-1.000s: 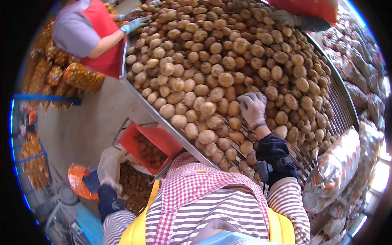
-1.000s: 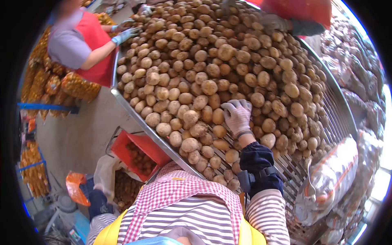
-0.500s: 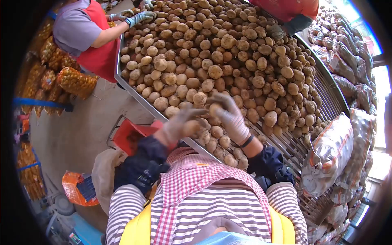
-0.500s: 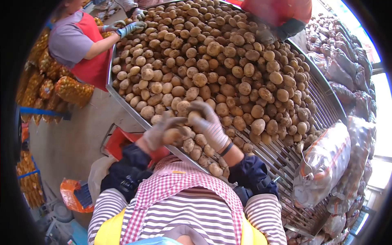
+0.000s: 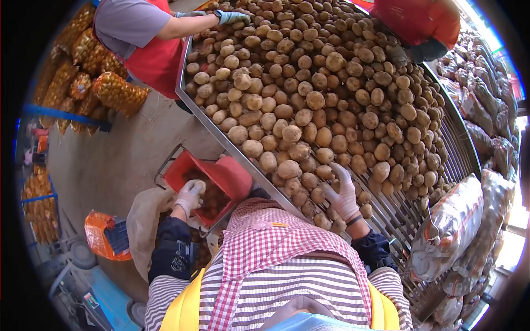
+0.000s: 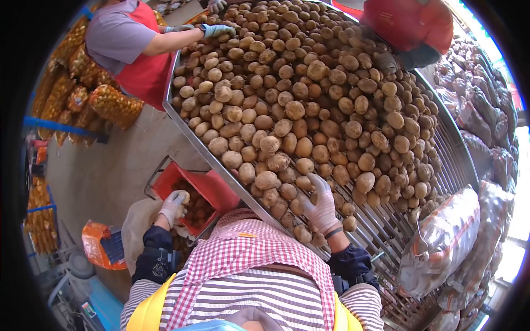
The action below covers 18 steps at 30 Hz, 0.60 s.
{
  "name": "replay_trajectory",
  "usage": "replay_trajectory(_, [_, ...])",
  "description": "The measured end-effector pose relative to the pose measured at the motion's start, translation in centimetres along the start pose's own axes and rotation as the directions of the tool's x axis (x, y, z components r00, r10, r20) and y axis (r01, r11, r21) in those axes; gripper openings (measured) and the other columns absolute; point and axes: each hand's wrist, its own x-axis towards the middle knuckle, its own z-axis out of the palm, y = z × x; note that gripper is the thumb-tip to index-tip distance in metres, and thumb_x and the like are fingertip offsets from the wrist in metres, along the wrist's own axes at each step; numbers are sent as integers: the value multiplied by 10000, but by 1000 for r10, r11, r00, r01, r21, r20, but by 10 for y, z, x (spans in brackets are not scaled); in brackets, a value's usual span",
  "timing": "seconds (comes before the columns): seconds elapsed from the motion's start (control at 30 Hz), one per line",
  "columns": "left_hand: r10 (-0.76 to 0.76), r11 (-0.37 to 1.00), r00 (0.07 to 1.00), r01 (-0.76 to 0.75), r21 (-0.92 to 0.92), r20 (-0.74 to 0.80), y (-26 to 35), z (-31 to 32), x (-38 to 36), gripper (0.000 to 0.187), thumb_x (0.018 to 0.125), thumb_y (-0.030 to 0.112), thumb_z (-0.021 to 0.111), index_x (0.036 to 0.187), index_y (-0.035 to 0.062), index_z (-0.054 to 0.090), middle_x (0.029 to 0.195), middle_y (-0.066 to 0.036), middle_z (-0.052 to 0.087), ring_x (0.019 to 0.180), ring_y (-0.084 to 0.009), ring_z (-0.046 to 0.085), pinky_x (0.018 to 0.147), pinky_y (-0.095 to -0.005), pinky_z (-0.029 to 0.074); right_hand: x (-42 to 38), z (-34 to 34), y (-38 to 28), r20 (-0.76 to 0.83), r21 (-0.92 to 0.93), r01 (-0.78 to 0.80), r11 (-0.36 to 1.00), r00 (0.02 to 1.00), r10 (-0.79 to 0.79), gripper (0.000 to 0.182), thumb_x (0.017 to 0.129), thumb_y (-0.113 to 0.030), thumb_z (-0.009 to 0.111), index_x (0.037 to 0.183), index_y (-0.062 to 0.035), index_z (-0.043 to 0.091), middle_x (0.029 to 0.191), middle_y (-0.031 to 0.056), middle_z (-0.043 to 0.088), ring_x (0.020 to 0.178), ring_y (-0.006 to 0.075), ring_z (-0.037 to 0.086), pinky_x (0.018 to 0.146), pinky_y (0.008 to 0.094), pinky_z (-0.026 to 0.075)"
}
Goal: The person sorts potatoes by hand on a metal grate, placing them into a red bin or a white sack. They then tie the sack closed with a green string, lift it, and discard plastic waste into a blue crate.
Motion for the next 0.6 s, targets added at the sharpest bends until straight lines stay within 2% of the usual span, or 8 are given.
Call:
replay_trajectory(0.07, [-33, 999, 999, 33, -24, -35, -16, -6, 18, 536, 930, 381, 711, 1378, 127, 562, 1211, -138, 653, 901, -291, 678, 697, -441, 573, -1, 1, 7, -3, -65, 41, 997, 999, -41, 635, 812, -174, 763, 1391, -47, 533, 1374, 193, 574, 1268, 389, 534, 1079, 468, 427])
replay_trajectory(0.1, [319, 862, 915, -172, 476, -248, -12, 2, 22, 599, 915, 395, 717, 1418, 129, 530, 1343, -175, 572, 1097, -345, 600, 869, -474, 519, 3, 0, 5, -7, -69, 37, 997, 999, -38, 635, 812, -174, 763, 1391, -47, 533, 1374, 193, 574, 1268, 389, 534, 1079, 468, 427])
replay_trajectory(0.13, [677, 470, 697, -166, 867, -234, -8, 15, 25, 663, 899, 408, 722, 1458, 130, 497, 1476, -211, 492, 1294, -399, 523, 1041, -507, 466, 8, -3, -1, -6, -141, 93, 986, 995, -95, 633, 806, -179, 768, 1381, -50, 537, 1372, 188, 575, 1260, 389, 537, 1070, 473, 428])
replay_trajectory(0.17, [646, 547, 742, -286, 787, -180, 47, 34, -1, 732, 867, 422, 734, 1481, 117, 477, 1578, -240, 363, 1457, -442, 312, 1205, -486, 268, 12, -5, -4, 1, -212, 152, 965, 988, -156, 631, 800, -184, 772, 1371, -53, 540, 1371, 182, 576, 1251, 390, 540, 1060, 478, 429])
replay_trajectory(0.3, [891, 304, 455, -586, 751, -6, 157, 115, 5, 759, 816, 368, 773, 1463, 92, 488, 1525, -210, 423, 1424, -429, 337, 1190, -490, 278, 24, -4, -6, -13, -284, 188, 940, 980, -200, 622, 785, -196, 778, 1352, -79, 551, 1383, 173, 568, 1247, 393, 531, 1055, 493, 415])
replay_trajectory(0.37, [919, 163, 380, -601, 782, 100, 187, 152, 26, 827, 791, 430, 793, 1494, 149, 458, 1587, -168, 343, 1460, -423, 289, 1201, -558, 210, 27, -3, -6, 1, -351, 183, 918, 981, -195, 612, 780, -209, 783, 1340, -106, 560, 1408, 165, 550, 1261, 393, 516, 1073, 508, 389])
replay_trajectory(0.53, [900, 9, 376, -523, 852, 221, 241, 213, 64, 862, 800, 522, 756, 1528, 201, 424, 1628, -142, 285, 1524, -398, 162, 1210, -630, 147, 22, -6, 8, -1, -446, 114, 888, 992, -128, 619, 737, -217, 779, 1324, -162, 590, 1440, 156, 521, 1297, 401, 474, 1098, 523, 364])
replay_trajectory(0.6, [854, -16, 477, -372, 928, 206, 259, 217, 81, 759, 871, 559, 668, 1529, 259, 440, 1648, -107, 273, 1541, -385, 134, 1204, -673, 91, 20, -8, 15, -24, -463, 74, 883, 995, -96, 606, 739, -218, 777, 1316, -160, 600, 1440, 157, 521, 1299, 402, 473, 1098, 525, 364])
